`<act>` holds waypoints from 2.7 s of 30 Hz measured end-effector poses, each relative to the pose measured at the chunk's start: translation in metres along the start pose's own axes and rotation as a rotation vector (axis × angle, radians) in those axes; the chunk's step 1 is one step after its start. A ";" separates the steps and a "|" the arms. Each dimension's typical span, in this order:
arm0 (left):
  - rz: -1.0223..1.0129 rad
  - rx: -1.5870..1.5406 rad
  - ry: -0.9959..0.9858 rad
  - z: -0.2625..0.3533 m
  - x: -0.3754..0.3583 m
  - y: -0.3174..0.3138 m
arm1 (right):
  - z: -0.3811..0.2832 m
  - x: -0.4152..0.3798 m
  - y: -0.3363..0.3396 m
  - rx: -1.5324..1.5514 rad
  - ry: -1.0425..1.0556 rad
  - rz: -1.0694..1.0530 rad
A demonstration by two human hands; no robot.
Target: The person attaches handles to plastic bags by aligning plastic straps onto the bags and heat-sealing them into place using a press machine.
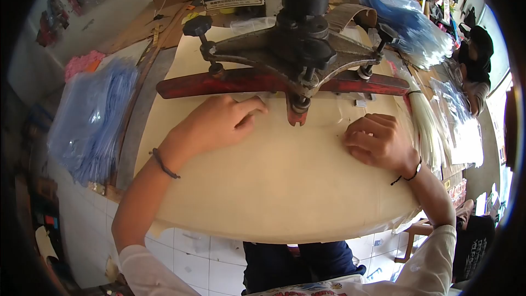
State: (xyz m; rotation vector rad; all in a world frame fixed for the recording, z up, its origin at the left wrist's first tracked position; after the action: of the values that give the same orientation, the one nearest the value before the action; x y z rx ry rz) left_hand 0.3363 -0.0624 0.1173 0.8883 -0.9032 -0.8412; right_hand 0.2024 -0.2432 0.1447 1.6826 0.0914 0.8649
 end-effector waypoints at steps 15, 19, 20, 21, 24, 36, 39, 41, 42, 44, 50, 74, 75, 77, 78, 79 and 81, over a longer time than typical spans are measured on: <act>-1.280 -0.886 0.296 0.059 -0.074 -0.061 | -0.015 -0.007 -0.007 0.141 0.163 -0.126; -1.366 -0.978 0.193 0.077 -0.081 -0.065 | -0.033 -0.007 -0.007 0.119 0.245 -0.140; -1.368 -1.011 0.184 0.080 -0.082 -0.065 | -0.039 -0.008 -0.008 0.112 0.283 -0.136; -1.375 -1.011 0.201 0.079 -0.082 -0.065 | -0.041 -0.008 -0.009 0.116 0.289 -0.141; -1.400 -0.999 0.251 0.078 -0.083 -0.066 | -0.045 -0.006 -0.010 0.145 0.284 -0.149; -1.375 -1.005 0.327 0.074 -0.084 -0.071 | -0.042 -0.003 -0.008 0.173 0.234 -0.146; -1.365 -1.004 0.320 0.074 -0.083 -0.070 | -0.041 -0.003 -0.009 0.164 0.231 -0.141; -1.356 -1.009 0.325 0.074 -0.083 -0.070 | -0.041 -0.003 -0.009 0.163 0.233 -0.142; -1.354 -1.010 0.323 0.074 -0.084 -0.069 | -0.042 -0.002 -0.009 0.159 0.233 -0.145; -1.355 -1.012 0.322 0.073 -0.084 -0.069 | -0.043 -0.001 -0.008 0.155 0.230 -0.148; -1.355 -1.008 0.322 0.074 -0.083 -0.068 | -0.042 -0.002 -0.010 0.162 0.226 -0.149; -1.338 -1.077 0.400 0.067 -0.082 -0.069 | -0.045 -0.004 -0.008 0.196 0.237 -0.127; -1.340 -1.079 0.404 0.067 -0.082 -0.069 | -0.045 -0.004 -0.008 0.198 0.236 -0.127; -1.343 -1.081 0.414 0.066 -0.082 -0.071 | -0.044 -0.005 -0.009 0.202 0.235 -0.125; -1.351 -1.065 0.414 0.066 -0.082 -0.070 | -0.044 -0.004 -0.009 0.196 0.235 -0.127; -1.363 -1.052 0.413 0.067 -0.082 -0.069 | -0.044 -0.005 -0.010 0.194 0.231 -0.132; -1.372 -1.037 0.409 0.068 -0.081 -0.069 | -0.043 -0.005 -0.010 0.191 0.229 -0.129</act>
State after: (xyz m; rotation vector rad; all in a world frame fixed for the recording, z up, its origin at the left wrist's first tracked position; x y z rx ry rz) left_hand 0.2292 -0.0355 0.0558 0.5852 0.6916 -1.9224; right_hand 0.1774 -0.2076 0.1350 1.7264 0.4460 0.9721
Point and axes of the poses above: each hand's wrist, its own x-axis towards the middle knuckle, its own y-axis out of the back of the hand, z = x × y, the point moved 10 cm from there along x, towards the middle knuckle, and after that the axes turned 5 degrees about -y, right-handed, at the moved point
